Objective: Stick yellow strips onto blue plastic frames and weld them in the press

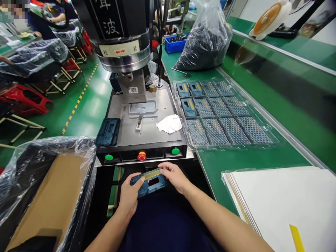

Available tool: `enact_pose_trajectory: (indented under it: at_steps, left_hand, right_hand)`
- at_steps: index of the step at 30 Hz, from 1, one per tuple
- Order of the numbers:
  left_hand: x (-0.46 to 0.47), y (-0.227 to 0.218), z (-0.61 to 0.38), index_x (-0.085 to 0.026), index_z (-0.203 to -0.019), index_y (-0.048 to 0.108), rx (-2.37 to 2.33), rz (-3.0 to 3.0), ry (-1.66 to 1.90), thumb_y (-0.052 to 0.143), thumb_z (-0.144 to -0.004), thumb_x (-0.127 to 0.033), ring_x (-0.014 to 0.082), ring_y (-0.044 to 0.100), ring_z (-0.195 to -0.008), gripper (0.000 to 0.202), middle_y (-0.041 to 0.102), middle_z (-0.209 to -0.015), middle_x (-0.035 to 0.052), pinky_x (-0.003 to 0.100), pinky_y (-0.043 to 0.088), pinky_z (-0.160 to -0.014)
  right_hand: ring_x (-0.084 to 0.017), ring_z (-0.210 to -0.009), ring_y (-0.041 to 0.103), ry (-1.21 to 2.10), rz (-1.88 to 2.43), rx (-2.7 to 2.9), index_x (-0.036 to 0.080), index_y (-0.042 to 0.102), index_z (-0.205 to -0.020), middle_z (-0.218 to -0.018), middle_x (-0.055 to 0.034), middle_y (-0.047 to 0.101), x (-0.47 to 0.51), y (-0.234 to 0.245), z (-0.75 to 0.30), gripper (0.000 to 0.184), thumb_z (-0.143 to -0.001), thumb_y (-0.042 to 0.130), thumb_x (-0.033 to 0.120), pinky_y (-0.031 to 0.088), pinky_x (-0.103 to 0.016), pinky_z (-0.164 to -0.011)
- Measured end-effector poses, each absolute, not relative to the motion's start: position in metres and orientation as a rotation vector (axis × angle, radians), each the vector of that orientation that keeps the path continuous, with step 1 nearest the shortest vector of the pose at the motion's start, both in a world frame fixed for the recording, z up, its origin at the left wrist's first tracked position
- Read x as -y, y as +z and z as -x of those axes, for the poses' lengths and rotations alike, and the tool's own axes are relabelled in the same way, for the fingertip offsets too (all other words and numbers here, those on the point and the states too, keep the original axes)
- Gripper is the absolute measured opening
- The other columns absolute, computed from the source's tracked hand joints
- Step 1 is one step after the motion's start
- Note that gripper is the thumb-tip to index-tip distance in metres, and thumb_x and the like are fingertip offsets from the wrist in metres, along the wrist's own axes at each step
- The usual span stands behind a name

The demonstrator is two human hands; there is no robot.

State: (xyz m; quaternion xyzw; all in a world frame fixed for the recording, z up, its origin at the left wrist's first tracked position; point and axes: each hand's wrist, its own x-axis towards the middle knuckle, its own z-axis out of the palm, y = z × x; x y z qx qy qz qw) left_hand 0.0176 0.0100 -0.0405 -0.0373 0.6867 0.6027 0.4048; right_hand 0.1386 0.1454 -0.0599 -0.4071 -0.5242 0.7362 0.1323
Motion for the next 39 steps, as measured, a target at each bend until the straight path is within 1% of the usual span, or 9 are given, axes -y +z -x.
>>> enact_pose_trajectory:
  at_steps: [2,4,8,10,14,18,23,31,39]
  left_hand:
    - [-0.0105,-0.0396,-0.0184,-0.016,-0.094,0.061,-1.732,0.093,1.522,0.080,-0.054,-0.034,0.0107,0.058,-0.059,0.048,0.064,-0.069,-0.0011,0.025,0.050,-0.059]
    - [-0.0108,-0.0392,-0.0194,-0.016,-0.094,0.061,-1.735,0.087,1.515,0.080,-0.054,-0.034,0.0108,0.058,-0.058,0.048,0.064,-0.068,-0.0012,0.024,0.050,-0.058]
    - [-0.0113,-0.0393,-0.0209,-0.017,-0.094,0.061,-1.724,0.070,1.501,0.080,-0.055,-0.035,0.0115,0.059,-0.059,0.047,0.064,-0.068,-0.0014,0.025,0.050,-0.058]
    - [-0.0116,-0.0391,-0.0211,-0.018,-0.094,0.062,-1.728,0.064,1.504,0.080,-0.055,-0.036,0.0116,0.059,-0.060,0.046,0.065,-0.068,-0.0017,0.025,0.050,-0.059]
    - [-0.0126,-0.0375,-0.0212,-0.018,-0.093,0.062,-1.762,0.030,1.498,0.080,-0.055,-0.036,0.0106,0.058,-0.059,0.046,0.064,-0.068,-0.0023,0.023,0.049,-0.057]
    - [-0.0134,-0.0364,-0.0223,-0.017,-0.093,0.062,-1.741,0.059,1.496,0.080,-0.054,-0.036,0.0106,0.058,-0.059,0.047,0.064,-0.069,-0.0018,0.024,0.050,-0.057]
    - [-0.0132,-0.0393,-0.0214,-0.016,-0.093,0.061,-1.647,0.133,1.494,0.081,-0.053,-0.032,0.0117,0.060,-0.059,0.047,0.065,-0.070,0.0000,0.025,0.050,-0.058]
    - [-0.0118,-0.0407,-0.0192,-0.017,-0.093,0.062,-1.641,0.129,1.507,0.080,-0.054,-0.031,0.0107,0.060,-0.058,0.045,0.065,-0.070,-0.0014,0.025,0.050,-0.060]
    - [-0.0124,-0.0337,-0.0201,-0.017,-0.092,0.063,-1.682,0.080,1.501,0.077,-0.055,-0.031,0.0116,0.061,-0.061,0.042,0.066,-0.070,-0.0018,0.024,0.049,-0.060]
  right_hand:
    - [-0.007,-0.051,0.041,2.244,1.190,1.375,0.017,0.065,-0.087,-0.059,0.0054,0.050,-0.1444,-0.0574,-0.1379,0.025,-0.065,0.064,0.028,0.031,-0.021,-0.050]
    - [-0.008,-0.053,0.043,2.299,1.189,1.284,0.017,0.064,-0.085,-0.062,0.0046,0.052,-0.1437,-0.0560,-0.1376,0.025,-0.063,0.064,0.027,0.032,-0.021,-0.051]
    - [-0.009,-0.058,0.047,2.295,1.153,1.237,0.017,0.065,-0.082,-0.065,0.0038,0.055,-0.1430,-0.0551,-0.1375,0.027,-0.056,0.061,0.018,0.035,-0.021,-0.054]
    - [-0.009,-0.058,0.047,2.300,1.146,1.204,0.017,0.065,-0.083,-0.065,0.0038,0.056,-0.1431,-0.0545,-0.1376,0.029,-0.054,0.058,0.016,0.035,-0.021,-0.054]
    - [-0.009,-0.056,0.047,2.336,1.181,1.153,0.017,0.064,-0.082,-0.063,0.0031,0.057,-0.1435,-0.0529,-0.1377,0.025,-0.058,0.059,0.021,0.035,-0.020,-0.051]
    - [-0.009,-0.054,0.047,2.333,1.192,1.128,0.017,0.062,-0.079,-0.061,0.0039,0.056,-0.1423,-0.0529,-0.1370,0.022,-0.057,0.060,0.020,0.036,-0.020,-0.050]
    - [-0.008,-0.052,0.047,2.317,1.186,1.151,0.016,0.061,-0.081,-0.062,0.0038,0.055,-0.1402,-0.0550,-0.1361,0.023,-0.059,0.063,0.022,0.037,-0.020,-0.049]
    - [-0.007,-0.052,0.047,2.252,1.185,1.263,0.015,0.062,-0.083,-0.062,0.0046,0.055,-0.1403,-0.0589,-0.1366,0.026,-0.058,0.064,0.019,0.037,-0.020,-0.049]
    - [-0.008,-0.054,0.051,2.218,1.177,1.284,0.015,0.063,-0.085,-0.065,0.0031,0.059,-0.1407,-0.0617,-0.1371,0.027,-0.059,0.065,0.020,0.039,-0.021,-0.051]
